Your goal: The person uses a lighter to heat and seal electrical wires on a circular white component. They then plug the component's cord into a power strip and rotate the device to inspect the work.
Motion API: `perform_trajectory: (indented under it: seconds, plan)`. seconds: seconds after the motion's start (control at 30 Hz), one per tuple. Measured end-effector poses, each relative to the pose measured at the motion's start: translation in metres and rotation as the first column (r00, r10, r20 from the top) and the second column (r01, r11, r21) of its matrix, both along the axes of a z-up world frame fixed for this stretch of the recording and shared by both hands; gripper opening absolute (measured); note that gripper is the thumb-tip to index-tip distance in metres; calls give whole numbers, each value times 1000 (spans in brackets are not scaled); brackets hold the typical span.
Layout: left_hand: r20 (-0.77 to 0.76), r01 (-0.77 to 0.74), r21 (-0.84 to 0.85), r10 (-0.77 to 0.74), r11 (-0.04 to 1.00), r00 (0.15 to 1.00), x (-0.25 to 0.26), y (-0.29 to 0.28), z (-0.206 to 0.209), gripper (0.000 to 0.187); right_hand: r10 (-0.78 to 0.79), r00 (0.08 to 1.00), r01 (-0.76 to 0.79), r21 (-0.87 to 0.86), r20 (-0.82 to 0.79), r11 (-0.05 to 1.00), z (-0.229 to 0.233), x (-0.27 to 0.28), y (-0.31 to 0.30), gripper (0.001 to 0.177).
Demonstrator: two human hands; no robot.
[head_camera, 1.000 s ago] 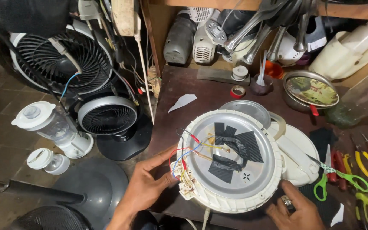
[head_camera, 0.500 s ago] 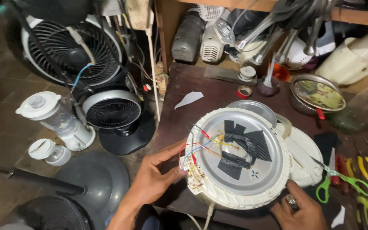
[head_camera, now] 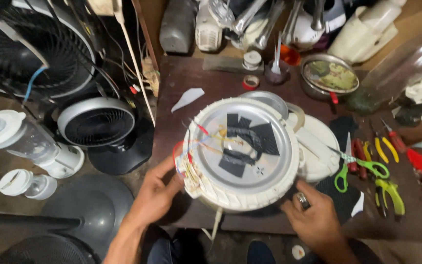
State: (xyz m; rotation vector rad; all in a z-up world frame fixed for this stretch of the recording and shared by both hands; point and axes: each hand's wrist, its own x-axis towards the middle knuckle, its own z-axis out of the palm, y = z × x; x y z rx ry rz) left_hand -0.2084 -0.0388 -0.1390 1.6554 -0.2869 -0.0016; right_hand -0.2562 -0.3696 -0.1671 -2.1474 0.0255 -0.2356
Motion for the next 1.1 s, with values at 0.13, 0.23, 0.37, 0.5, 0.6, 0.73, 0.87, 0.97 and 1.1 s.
perform_trajectory:
  seconds: [0.13,0.23,0.37,0.5,0.6,0.73,0.87,0.97,1.1]
  plan:
    - [32,-46,-36,47,998,998,2,-9,-6,45,-64,998,67,152,-23,986,22,-6,23,27]
    - [57,-81,-127,89,989,994,0,-16,-11,42,-73,997,74,35,-14,997,23,-5,22,41]
    - [108,-275,-43,278,960,954,-14,-18,-9,32,-126,960,213,360,-249,908,21,1,20,62]
    - [2,-316,-31,316,948,949,-31,-19,5,29,-74,938,214,396,-340,893,39,1,26,83]
    - [164,-295,28,287,955,944,-41,-20,3,30,-48,903,205,331,-426,921,38,-7,36,63]
    - [124,-203,-23,204,979,971,-37,-16,-15,47,-93,987,97,26,-130,995,6,-25,38,33]
    - [-21,-40,-531,34,846,999,-24,-18,-21,64,122,992,-111,-207,41,972,-11,-57,49,68]
    - [-25,17,-670,-45,742,999,-6,-18,-18,66,224,974,-210,-222,43,952,-13,-71,56,83]
    - [-93,-54,-659,-11,750,996,25,4,-47,55,363,904,-409,-209,-224,888,15,-82,64,92]
